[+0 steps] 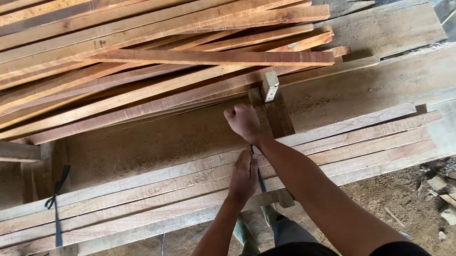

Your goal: Bundling several long wooden planks together using thick rubber bands on a workbench.

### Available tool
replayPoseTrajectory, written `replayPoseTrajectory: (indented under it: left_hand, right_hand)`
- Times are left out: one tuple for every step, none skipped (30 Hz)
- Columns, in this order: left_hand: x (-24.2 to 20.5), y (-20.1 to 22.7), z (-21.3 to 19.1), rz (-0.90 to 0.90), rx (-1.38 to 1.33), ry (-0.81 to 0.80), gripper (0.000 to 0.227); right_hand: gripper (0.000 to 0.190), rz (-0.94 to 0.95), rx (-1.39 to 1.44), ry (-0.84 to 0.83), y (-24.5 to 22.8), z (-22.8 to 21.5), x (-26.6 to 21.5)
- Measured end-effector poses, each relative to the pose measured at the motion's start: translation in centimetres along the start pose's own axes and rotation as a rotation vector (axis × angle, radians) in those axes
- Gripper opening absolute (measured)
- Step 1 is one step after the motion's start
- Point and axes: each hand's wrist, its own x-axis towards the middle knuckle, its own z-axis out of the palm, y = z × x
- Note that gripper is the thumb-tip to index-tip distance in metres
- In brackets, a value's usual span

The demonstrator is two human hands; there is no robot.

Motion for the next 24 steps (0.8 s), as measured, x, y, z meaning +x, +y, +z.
replayPoseTrajectory:
  left_hand:
    - [0.1, 1.2, -0.3, 0.002, 0.000, -0.002, 0.020]
    - [0.2, 2.3, -0.6, -0.080, -0.037, -0.009, 0.023]
    - [0.5, 3.4, -1.1, -0.161, -0.072, -0.013, 0.025]
    - [0.8, 3.3, -1.2, -0.158, -0.070, -0.012, 0.025]
    - [0.8, 3.2, -1.2, -0.212, -0.128, 0.005, 0.028]
    - [0.8, 3.1, -1.2, -0.266, -0.187, 0.022, 0.032]
    - [0.7, 2.9, -1.2, -0.270, -0.189, 0.023, 0.032]
    - [0.7, 2.7, -1.2, -0.281, -0.211, 0.035, 0.034]
    - [0.7, 2.6, -1.1, -0.291, -0.234, 0.047, 0.037]
    - [0.8, 2.7, -1.2, -0.295, -0.238, 0.049, 0.037]
    - [0.9, 2.9, -1.3, -0.302, -0.237, 0.043, 0.036]
    - [0.9, 3.1, -1.3, -0.309, -0.237, 0.038, 0.036]
    - [1.0, 3.1, -1.4, -0.313, -0.238, 0.042, 0.036]
    - [1.1, 3.1, -1.5, -0.279, -0.206, 0.042, 0.036]
    - [1.1, 3.2, -1.5, -0.246, -0.175, 0.039, 0.035]
    - [1.3, 3.3, -1.6, -0.251, -0.177, 0.040, 0.035]
    - [1.4, 3.3, -1.6, -0.206, -0.154, 0.045, 0.034]
    - [1.4, 3.4, -1.6, -0.161, -0.130, 0.049, 0.033]
    - [1.4, 3.3, -1.6, -0.162, -0.132, 0.048, 0.033]
    - [1.3, 3.3, -1.5, -0.160, -0.128, 0.053, 0.033]
    - [1.3, 3.3, -1.4, -0.150, -0.123, 0.056, 0.032]
    - [1.2, 3.3, -1.3, -0.144, -0.124, 0.052, 0.032]
    - [1.2, 3.3, -1.3, -0.152, -0.111, 0.057, 0.033]
    - [1.2, 3.4, -1.4, -0.161, -0.098, 0.061, 0.033]
  right_hand:
    - [0.048, 0.001, -0.001, 0.002, 0.3, 0.3, -0.2]
    - [0.050, 0.038, 0.015, -0.069, 0.6, 0.6, -0.3]
    - [0.052, 0.073, 0.033, -0.142, 0.8, 1.0, -0.2]
    - [0.052, 0.071, 0.034, -0.140, 0.5, 0.9, 0.0]
    - [0.054, 0.035, 0.017, -0.196, 0.3, 0.8, -0.2]
    - [0.056, -0.001, 0.000, -0.253, 0.2, 0.8, -0.4]
    - [0.056, 0.001, -0.001, -0.257, 0.1, 0.8, -0.5]
    - [0.056, -0.018, 0.012, -0.272, 0.0, 0.8, -0.5]
    - [0.055, -0.038, 0.024, -0.287, 0.0, 0.8, -0.4]
    - [0.055, -0.038, 0.022, -0.291, 0.6, 1.3, -0.6]
    - [0.056, -0.037, 0.005, -0.311, 1.3, 1.7, -0.8]
    - [0.057, -0.036, -0.012, -0.330, 1.9, 2.1, -1.0]
    - [0.057, -0.037, -0.012, -0.337, 2.6, 2.8, -1.0]
    - [0.055, -0.066, -0.003, -0.321, 3.2, 3.5, -1.0]
    - [0.053, -0.091, 0.005, -0.305, 3.9, 4.0, -1.2]
    - [0.053, -0.090, 0.005, -0.310, 4.1, 4.2, -1.1]
    - [0.050, -0.081, -0.008, -0.271, 4.2, 4.5, -1.0]
    - [0.047, -0.073, -0.020, -0.233, 4.2, 4.6, -1.0]
    - [0.047, -0.071, -0.021, -0.234, 3.8, 4.4, -0.9]
    - [0.047, -0.005, -0.018, -0.262, 3.3, 4.0, -1.0]
    - [0.047, 0.059, -0.015, -0.281, 3.0, 3.5, -0.7]
    - [0.047, 0.059, -0.018, -0.274, 2.8, 3.2, -0.8]
    - [0.045, 0.013, -0.015, -0.194, 2.3, 3.0, -0.7]
    - [0.044, -0.033, -0.013, -0.113, 1.9, 2.9, -0.7]
